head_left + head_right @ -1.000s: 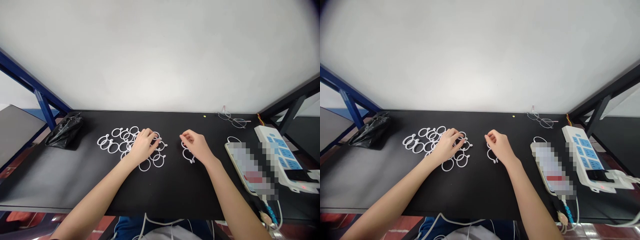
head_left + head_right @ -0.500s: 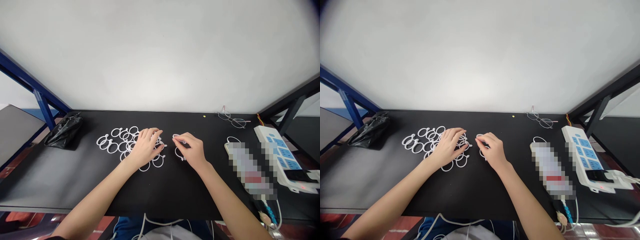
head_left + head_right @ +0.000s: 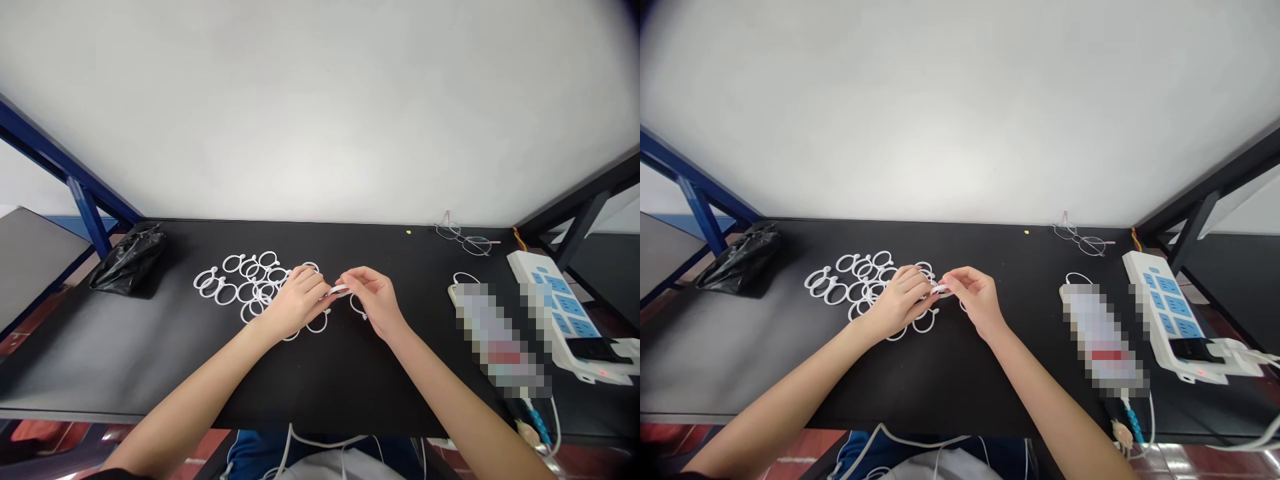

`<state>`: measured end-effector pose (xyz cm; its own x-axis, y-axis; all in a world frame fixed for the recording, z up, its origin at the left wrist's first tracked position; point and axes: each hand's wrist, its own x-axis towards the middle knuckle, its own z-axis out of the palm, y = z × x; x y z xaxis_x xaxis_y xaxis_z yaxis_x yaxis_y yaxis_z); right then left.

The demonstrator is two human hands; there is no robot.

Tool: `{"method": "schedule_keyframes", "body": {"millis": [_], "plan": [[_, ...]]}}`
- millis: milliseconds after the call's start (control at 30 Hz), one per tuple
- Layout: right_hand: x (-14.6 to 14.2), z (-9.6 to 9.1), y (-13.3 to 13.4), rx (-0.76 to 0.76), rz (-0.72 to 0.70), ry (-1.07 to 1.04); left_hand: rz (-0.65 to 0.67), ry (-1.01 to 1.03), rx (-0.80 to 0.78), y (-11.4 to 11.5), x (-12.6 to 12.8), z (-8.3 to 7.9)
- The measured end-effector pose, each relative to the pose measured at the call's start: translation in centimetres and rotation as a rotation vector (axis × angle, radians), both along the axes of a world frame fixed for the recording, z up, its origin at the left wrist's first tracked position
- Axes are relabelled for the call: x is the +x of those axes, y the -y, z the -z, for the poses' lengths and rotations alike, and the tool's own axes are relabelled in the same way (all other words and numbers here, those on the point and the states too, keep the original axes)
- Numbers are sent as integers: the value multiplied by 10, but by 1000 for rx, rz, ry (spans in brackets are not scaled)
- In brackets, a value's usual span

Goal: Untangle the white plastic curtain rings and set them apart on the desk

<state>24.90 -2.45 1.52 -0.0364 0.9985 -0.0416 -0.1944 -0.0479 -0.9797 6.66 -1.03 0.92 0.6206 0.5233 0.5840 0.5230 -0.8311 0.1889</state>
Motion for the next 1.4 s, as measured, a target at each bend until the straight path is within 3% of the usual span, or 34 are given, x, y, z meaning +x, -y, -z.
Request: {"method": "schedule_keyframes", "body": {"millis": [167,333,533,633,767,867,1067,1200,1400], "plan": [[2,4,-3,-8,52,110,19,38,57,-1,0,-1],[3,8,-1,-16,-35,216,19,43,68,0,0,0],[2,11,-1,34,-77,188,32,43,-8,0,-1,1],[0,11,1,64,-76,150,36,103,-125,4,0,-2],[-2,10,9,163,-33,198,53,213,-399,12,3,-7],[-4,10,14,256,-7,265,81,228,-510,15,6,-8],[-6,14,19,416,8,365,80,307,-608,19,9,-8],[-8,13,21,555,-57,448,73,308,-657,21,10,-7],[-7,11,22,636,-137,508,57,346,-628,19,11,-2]]}}
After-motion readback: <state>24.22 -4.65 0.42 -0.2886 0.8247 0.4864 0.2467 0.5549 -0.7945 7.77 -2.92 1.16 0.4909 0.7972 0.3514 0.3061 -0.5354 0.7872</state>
